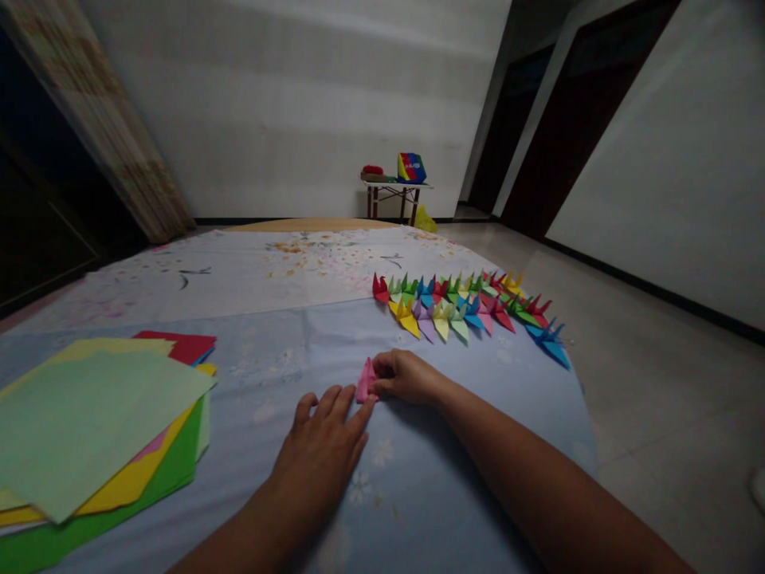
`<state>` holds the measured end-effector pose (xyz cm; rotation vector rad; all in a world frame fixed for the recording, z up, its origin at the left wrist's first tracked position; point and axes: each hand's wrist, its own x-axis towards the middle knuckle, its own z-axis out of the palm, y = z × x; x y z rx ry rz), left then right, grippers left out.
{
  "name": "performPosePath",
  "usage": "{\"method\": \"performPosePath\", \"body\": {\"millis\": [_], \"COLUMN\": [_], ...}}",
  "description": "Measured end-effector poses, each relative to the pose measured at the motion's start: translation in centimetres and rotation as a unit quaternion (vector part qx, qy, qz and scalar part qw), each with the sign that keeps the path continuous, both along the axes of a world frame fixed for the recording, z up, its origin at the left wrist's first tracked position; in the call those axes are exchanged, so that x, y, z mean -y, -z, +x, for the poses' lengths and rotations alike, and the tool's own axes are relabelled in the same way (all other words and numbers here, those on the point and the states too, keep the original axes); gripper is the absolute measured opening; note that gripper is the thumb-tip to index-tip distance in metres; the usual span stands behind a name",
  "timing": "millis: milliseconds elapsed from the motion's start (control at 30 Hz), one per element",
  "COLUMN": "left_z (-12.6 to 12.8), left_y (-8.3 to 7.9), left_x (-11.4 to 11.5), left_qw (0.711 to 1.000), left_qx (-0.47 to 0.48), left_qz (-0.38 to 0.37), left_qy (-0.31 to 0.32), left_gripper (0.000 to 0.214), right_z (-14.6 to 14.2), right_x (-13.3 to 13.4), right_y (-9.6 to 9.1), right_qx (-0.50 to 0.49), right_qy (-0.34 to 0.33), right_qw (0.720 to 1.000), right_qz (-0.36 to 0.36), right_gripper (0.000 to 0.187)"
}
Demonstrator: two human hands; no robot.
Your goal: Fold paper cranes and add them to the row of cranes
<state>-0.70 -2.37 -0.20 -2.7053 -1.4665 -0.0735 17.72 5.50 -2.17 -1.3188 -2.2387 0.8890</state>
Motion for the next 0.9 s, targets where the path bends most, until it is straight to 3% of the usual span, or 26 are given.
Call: {"method": "performPosePath", "body": {"millis": [167, 300, 567, 733, 900], "left_z": [0.45, 0.45, 0.59, 0.67, 0.82], "left_y": [0.31, 0.74, 0.39, 0.33, 0.11], "left_x": [0.46, 0.65, 0.41, 0.45, 0.5], "left_qw": [1.0, 0.999, 0.999, 1.0, 0.999], "left_qx": [-0.018, -0.024, -0.019, -0.012, -0.014], "left_qz": [0.018, 0.025, -0.03, -0.023, -0.03], "left_qy": [-0.003, 0.0, 0.01, 0.01, 0.011], "left_gripper": [0.039, 0.044, 0.049, 0.051, 0.047], "right_z": [-0.09, -0.23, -0.12, -0.32, -0.67], "right_x": [0.12, 0.22, 0.09, 0.11, 0.26], "right_y": [-0.36, -0.56, 0.08, 0.24, 0.02], "right_qx": [0.004, -0.012, -0.047, -0.056, -0.026], "right_qy": [0.01, 0.022, 0.041, 0.058, 0.084], "right_qw": [1.0, 1.0, 0.998, 0.997, 0.996], "right_qz": [0.007, -0.009, -0.029, -0.018, 0.011], "right_gripper": [0.016, 0.027, 0.041, 0.033, 0.037]}}
